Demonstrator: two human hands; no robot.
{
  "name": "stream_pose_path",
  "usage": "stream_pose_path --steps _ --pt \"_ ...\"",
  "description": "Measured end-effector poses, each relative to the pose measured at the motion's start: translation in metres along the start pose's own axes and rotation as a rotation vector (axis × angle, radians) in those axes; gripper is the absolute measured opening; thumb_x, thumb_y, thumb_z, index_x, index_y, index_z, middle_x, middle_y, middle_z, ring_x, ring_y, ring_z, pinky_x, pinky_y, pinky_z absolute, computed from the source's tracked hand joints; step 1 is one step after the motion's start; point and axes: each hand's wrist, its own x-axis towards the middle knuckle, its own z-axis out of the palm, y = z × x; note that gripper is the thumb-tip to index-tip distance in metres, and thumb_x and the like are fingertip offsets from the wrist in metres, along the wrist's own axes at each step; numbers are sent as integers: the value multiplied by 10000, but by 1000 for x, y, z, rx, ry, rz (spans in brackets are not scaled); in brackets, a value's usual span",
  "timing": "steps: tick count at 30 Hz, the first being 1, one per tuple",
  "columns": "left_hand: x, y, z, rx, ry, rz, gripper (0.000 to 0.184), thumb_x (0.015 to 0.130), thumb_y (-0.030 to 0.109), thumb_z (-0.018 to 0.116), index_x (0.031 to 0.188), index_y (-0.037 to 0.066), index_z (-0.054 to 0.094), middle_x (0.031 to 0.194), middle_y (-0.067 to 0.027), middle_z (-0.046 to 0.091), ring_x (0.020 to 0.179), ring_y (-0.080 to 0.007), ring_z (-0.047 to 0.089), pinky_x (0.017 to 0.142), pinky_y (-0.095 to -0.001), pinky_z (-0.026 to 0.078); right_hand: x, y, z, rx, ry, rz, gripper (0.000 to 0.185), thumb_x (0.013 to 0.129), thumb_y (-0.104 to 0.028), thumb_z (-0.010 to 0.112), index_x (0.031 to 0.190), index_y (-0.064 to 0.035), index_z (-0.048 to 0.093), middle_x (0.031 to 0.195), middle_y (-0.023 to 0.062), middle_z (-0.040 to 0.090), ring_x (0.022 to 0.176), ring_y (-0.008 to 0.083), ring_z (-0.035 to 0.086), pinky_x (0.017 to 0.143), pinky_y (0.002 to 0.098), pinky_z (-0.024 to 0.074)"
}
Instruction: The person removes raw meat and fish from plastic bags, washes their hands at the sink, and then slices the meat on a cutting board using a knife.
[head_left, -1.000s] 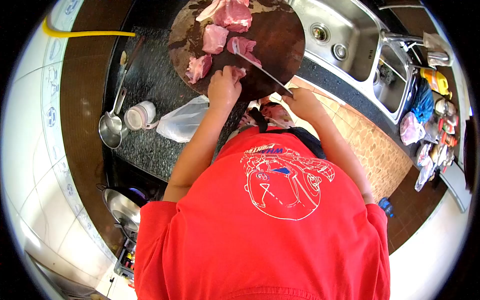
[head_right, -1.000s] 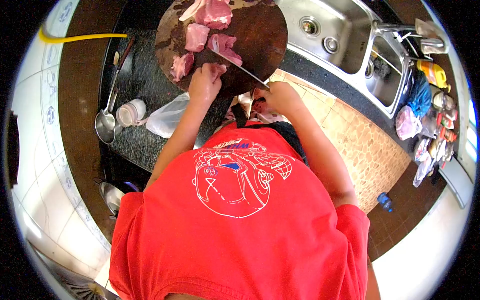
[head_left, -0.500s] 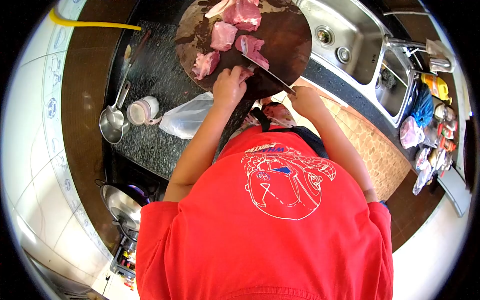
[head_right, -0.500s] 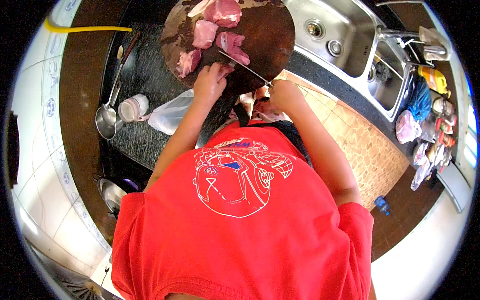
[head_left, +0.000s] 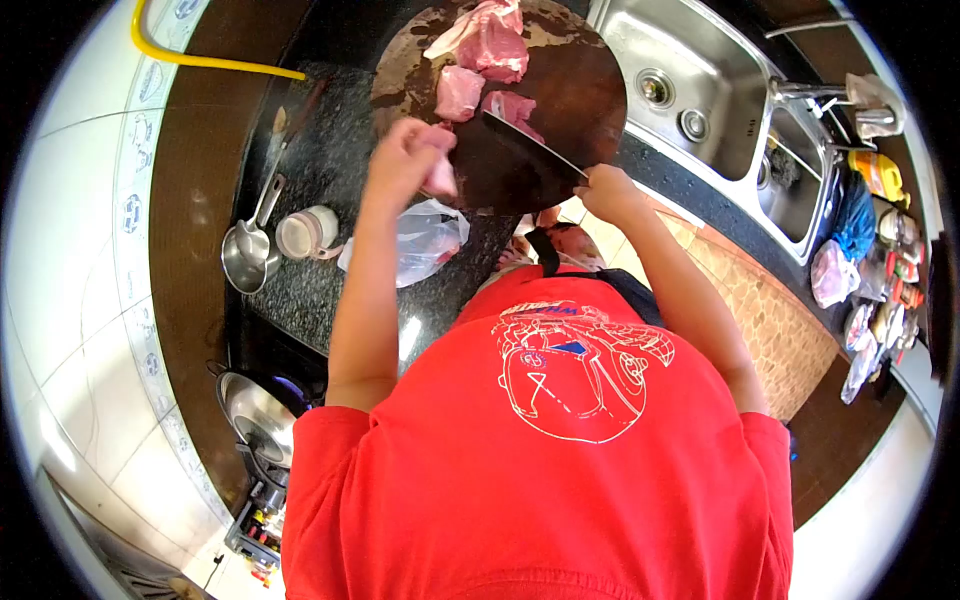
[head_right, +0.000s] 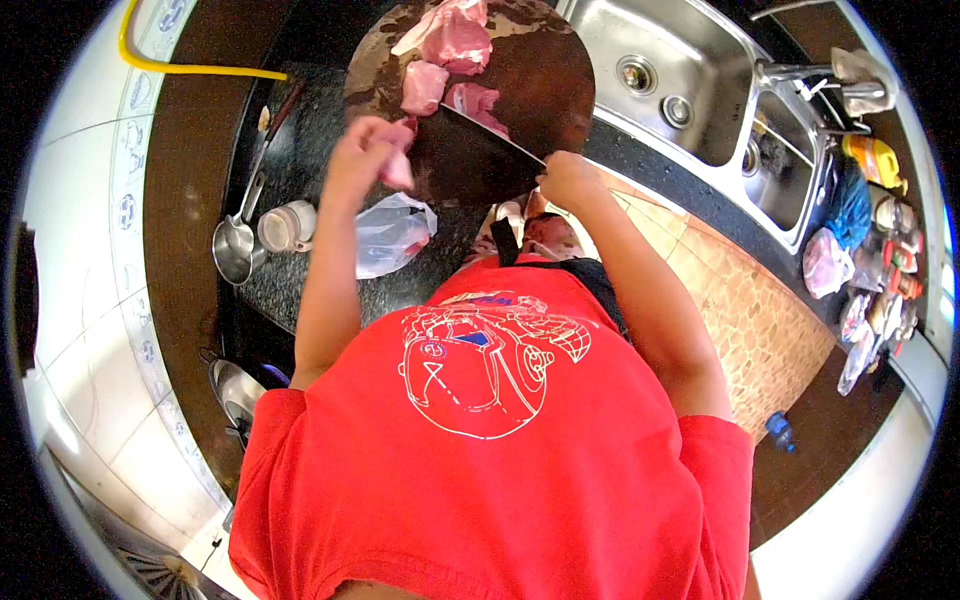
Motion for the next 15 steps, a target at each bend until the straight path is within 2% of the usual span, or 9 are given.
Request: stream_pose_path --steps 1,4,6,7,9,11,13,14,15 --pt "5 18 -7 308 92 24 201 770 21 551 970 2 541 968 -107 663 823 -157 635 697 -278 511 -3 2 -1 3 3 6 267 800 -250 601 908 -10 646 906 237 624 916 388 588 805 449 468" --pt "54 -21 -36 309 76 98 260 773 84 581 1026 27 563 976 -125 663 798 -202 645 686 -310 518 -5 4 -9 -3 100 40 264 806 -257 597 923 -26 645 905 228 627 912 390 590 811 448 468" --pt "74 -31 -41 904 -26 122 361 769 221 617 1103 90 586 1002 -154 647 834 -269 638 738 -368 513 -4 3 -12 41 129 77 276 810 -264 595 946 -28 640 920 224 629 915 392 589 816 444 469" --pt "74 -31 -38 907 -27 126 361 769 221 617 1103 90 586 1002 -154 647 834 -269 638 738 -368 513 -2 4 -10 44 132 77 276 810 -264 595 946 -28 640 920 224 629 915 392 589 816 444 469" --pt "73 -33 -22 1457 465 419 454 753 364 626 1158 162 590 1033 -203 620 914 -340 609 816 -414 482 3 6 -4 58 137 134 279 813 -258 593 965 -29 634 946 227 625 928 388 588 823 440 470" --pt "77 -18 -5 1396 511 499 517 751 439 620 1153 116 585 1078 -217 597 1005 -358 577 865 -415 456 1 3 -8 73 111 164 284 813 -258 593 981 -33 632 972 233 619 954 380 583 842 434 464" --pt "100 -14 9 1004 281 127 501 763 439 608 1110 78 592 1088 -207 599 1016 -359 576 865 -414 459 1 3 -13 74 76 139 295 814 -259 592 1000 -33 630 977 236 618 966 379 580 853 433 460" --pt "107 -11 21 1045 216 -19 496 743 410 620 1051 22 591 1095 -200 601 1022 -342 583 871 -413 459 3 5 -12 60 80 120 306 817 -261 591 1011 -28 629 980 237 618 967 381 579 856 435 460" --pt "115 -15 28 1044 214 -16 496 743 410 620 1051 22 591 1095 -200 601 1022 -342 583 871 -413 459 3 6 -13 59 82 123 306 817 -261 591 1011 -28 629 980 237 618 967 381 579 856 435 460"
